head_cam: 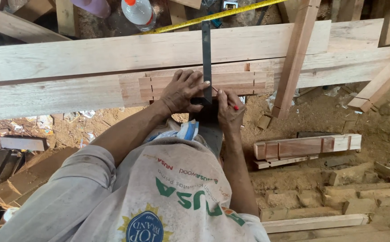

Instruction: Measuring and marking lines on wooden boards using a carpenter's square and a pencil in a workshop environment.

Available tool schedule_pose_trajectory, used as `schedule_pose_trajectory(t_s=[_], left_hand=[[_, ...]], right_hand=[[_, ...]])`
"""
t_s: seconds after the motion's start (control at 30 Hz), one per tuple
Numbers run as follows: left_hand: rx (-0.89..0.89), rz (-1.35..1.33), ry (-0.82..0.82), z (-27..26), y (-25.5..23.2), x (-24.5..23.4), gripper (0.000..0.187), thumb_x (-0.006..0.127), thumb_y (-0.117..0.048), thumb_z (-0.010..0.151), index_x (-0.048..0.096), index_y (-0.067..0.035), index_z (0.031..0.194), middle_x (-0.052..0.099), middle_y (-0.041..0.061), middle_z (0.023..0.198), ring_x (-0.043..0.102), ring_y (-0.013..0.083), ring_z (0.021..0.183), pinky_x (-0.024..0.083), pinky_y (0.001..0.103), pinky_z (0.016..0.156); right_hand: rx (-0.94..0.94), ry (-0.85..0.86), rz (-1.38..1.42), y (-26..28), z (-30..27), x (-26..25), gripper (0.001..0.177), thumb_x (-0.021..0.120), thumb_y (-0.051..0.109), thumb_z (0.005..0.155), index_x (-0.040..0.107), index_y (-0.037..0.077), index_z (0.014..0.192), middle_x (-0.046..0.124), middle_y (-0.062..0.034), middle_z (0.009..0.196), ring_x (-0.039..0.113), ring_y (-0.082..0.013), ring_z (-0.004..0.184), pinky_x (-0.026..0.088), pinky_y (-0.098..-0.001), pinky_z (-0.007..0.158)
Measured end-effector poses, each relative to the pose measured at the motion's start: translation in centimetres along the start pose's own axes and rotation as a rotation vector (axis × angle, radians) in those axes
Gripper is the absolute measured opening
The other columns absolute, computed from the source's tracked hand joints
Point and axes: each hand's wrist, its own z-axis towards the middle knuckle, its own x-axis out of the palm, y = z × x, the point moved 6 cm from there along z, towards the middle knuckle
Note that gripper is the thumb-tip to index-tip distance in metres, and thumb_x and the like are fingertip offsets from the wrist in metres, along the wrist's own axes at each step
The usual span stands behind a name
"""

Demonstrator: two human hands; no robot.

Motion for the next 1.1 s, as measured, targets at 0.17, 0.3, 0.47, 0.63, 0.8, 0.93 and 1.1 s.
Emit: schedule_pose_trajectory(t_s=[0.17, 0.3, 0.47, 0.63, 0.8, 0.93, 1.1], left_hand=[[-0.006, 0.020, 0.001, -0.1, 0.0, -0.1, 0.093, 0.079, -0.059, 0.059, 0.059, -0.029, 0.144, 0.054, 0.012, 0.134, 0.053, 0.0340, 0.119, 0.040, 0.053, 0.099], [0.005, 0.019, -0.006, 0.2, -0.2, -0.1, 0.091, 0.077, -0.060, 0.059, 0.059, -0.029, 0.143, 0.054, 0.011, 0.134, 0.053, 0.0339, 0.119, 0.039, 0.053, 0.099], [0.010, 0.004, -0.023, 0.2, -0.2, -0.5, 0.090, 0.078, -0.059, 0.058, 0.061, -0.027, 0.140, 0.054, 0.012, 0.133, 0.054, 0.0339, 0.117, 0.040, 0.052, 0.097], [0.016, 0.016, -0.031, 0.2, -0.1, -0.4, 0.091, 0.077, -0.062, 0.059, 0.060, -0.027, 0.142, 0.054, 0.012, 0.133, 0.053, 0.0337, 0.117, 0.039, 0.051, 0.097], [0.012, 0.019, -0.022, 0.2, -0.2, -0.4, 0.092, 0.078, -0.060, 0.058, 0.060, -0.027, 0.141, 0.054, 0.012, 0.133, 0.053, 0.0343, 0.117, 0.039, 0.051, 0.098], [0.003, 0.003, -0.017, 0.2, -0.2, -0.5, 0.089, 0.078, -0.059, 0.058, 0.062, -0.027, 0.139, 0.053, 0.011, 0.133, 0.053, 0.0338, 0.117, 0.039, 0.052, 0.098], [-0.010, 0.002, -0.008, 0.2, -0.1, -0.4, 0.088, 0.078, -0.059, 0.059, 0.062, -0.027, 0.139, 0.053, 0.011, 0.134, 0.053, 0.0338, 0.118, 0.039, 0.052, 0.099]], right_hand=[[0.032, 0.036, -0.028, 1.7, -1.6, -1.0, 0.016, 0.070, 0.016, 0.098, 0.078, 0.004, 0.092, 0.072, -0.0149, 0.073, 0.067, -0.0220, 0.072, 0.054, -0.0397, 0.067], [0.072, 0.019, -0.053, 0.8, -1.5, -1.3, 0.016, 0.070, 0.020, 0.097, 0.079, 0.009, 0.088, 0.073, -0.0141, 0.072, 0.068, -0.0236, 0.071, 0.054, -0.0394, 0.069], [0.079, -0.101, -0.019, 1.9, 0.5, -0.3, 0.020, 0.068, 0.025, 0.099, 0.078, 0.012, 0.088, 0.072, -0.0114, 0.070, 0.069, -0.0216, 0.071, 0.056, -0.0377, 0.073], [-0.003, -0.100, 0.054, 3.2, 2.8, 1.0, 0.022, 0.070, 0.027, 0.098, 0.078, 0.007, 0.097, 0.073, -0.0164, 0.075, 0.070, -0.0236, 0.076, 0.056, -0.0419, 0.073], [-0.042, -0.052, 0.061, 3.3, 2.6, 1.0, 0.017, 0.072, 0.023, 0.099, 0.079, 0.007, 0.099, 0.073, -0.0179, 0.078, 0.071, -0.0238, 0.078, 0.056, -0.0404, 0.075], [-0.009, -0.004, 0.044, 3.3, 1.2, 0.2, 0.017, 0.069, 0.022, 0.100, 0.079, 0.010, 0.094, 0.070, -0.0126, 0.073, 0.064, -0.0185, 0.072, 0.055, -0.0368, 0.072], [0.046, 0.027, -0.010, 1.3, -0.9, -0.7, 0.014, 0.071, 0.020, 0.098, 0.080, 0.011, 0.093, 0.071, -0.0145, 0.072, 0.065, -0.0199, 0.069, 0.054, -0.0386, 0.069]])
